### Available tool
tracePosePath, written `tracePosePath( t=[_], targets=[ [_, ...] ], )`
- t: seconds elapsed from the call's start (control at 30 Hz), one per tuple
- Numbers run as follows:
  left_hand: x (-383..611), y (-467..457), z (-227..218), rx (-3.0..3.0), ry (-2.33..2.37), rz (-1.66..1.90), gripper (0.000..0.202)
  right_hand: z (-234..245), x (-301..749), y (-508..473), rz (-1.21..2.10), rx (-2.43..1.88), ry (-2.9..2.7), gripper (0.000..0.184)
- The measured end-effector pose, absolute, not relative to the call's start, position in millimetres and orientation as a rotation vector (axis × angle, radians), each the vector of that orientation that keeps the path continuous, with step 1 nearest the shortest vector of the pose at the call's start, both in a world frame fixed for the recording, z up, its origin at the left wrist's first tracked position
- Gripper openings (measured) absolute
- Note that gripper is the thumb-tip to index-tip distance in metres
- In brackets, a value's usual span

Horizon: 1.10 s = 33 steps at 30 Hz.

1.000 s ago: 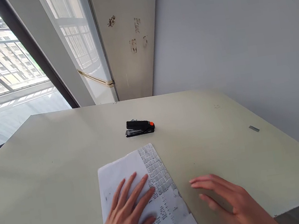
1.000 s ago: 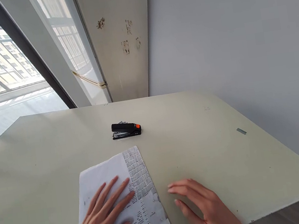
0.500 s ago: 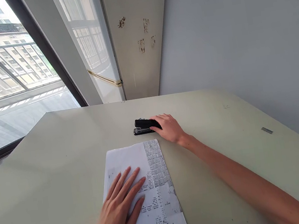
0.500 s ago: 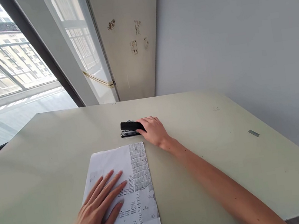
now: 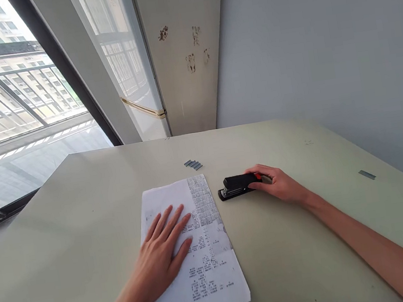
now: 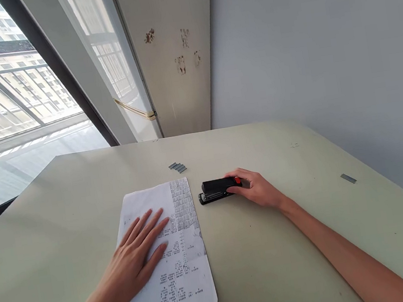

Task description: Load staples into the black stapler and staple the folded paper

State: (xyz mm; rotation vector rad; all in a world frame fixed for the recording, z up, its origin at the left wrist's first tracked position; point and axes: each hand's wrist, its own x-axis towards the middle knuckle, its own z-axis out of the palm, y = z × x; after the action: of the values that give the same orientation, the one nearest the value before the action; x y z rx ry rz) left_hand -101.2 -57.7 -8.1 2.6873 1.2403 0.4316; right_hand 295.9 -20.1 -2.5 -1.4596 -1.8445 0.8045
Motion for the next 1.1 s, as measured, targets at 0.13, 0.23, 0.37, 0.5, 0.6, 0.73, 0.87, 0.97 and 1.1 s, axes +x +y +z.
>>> tracePosePath(
  t=[0.13, 0.23, 0.37, 0.5, 0.6, 0.73, 0.87, 0.97, 1.1],
  targets=[
    [-89, -42, -4, 2.681, 1.218, 0.347, 0.056, -6, 306, -35, 0.910, -1.422, -1.777, 0.040],
    [-85, -36, 1, 2.668, 1.197, 0.293, 0.056, -8, 310, -41, 0.951, -1.415, -1.746, 0.038],
    [-79, -30, 6, 2.645, 1.227, 0.287, 0.052, -7, 311, -42, 0.975, -1.407, -1.754, 0.037],
    [-60, -11, 5, 2.652, 1.357, 0.441, 0.054, -5, 313, -40, 1.005, -1.392, -1.775, 0.038],
    [-37, 18, 2, 2.644, 1.415, 0.557, 0.045, -8, 313, -39, 0.997, -1.408, -1.730, 0.051],
    [-5, 62, -3, 2.556, 1.607, 0.698, 0.029, -14, 310, -37, 0.966, -1.486, -1.644, 0.052],
    [15, 89, -7, 2.558, 1.660, 0.764, 0.022, -17, 307, -37, 0.946, -1.511, -1.653, 0.050],
    [20, 97, -9, 2.574, 1.671, 0.779, 0.018, -18, 307, -36, 0.922, -1.485, -1.684, 0.049],
    [21, 101, -11, 2.600, 1.667, 0.769, 0.015, -19, 307, -35, 0.912, -1.457, -1.709, 0.048]
  ],
)
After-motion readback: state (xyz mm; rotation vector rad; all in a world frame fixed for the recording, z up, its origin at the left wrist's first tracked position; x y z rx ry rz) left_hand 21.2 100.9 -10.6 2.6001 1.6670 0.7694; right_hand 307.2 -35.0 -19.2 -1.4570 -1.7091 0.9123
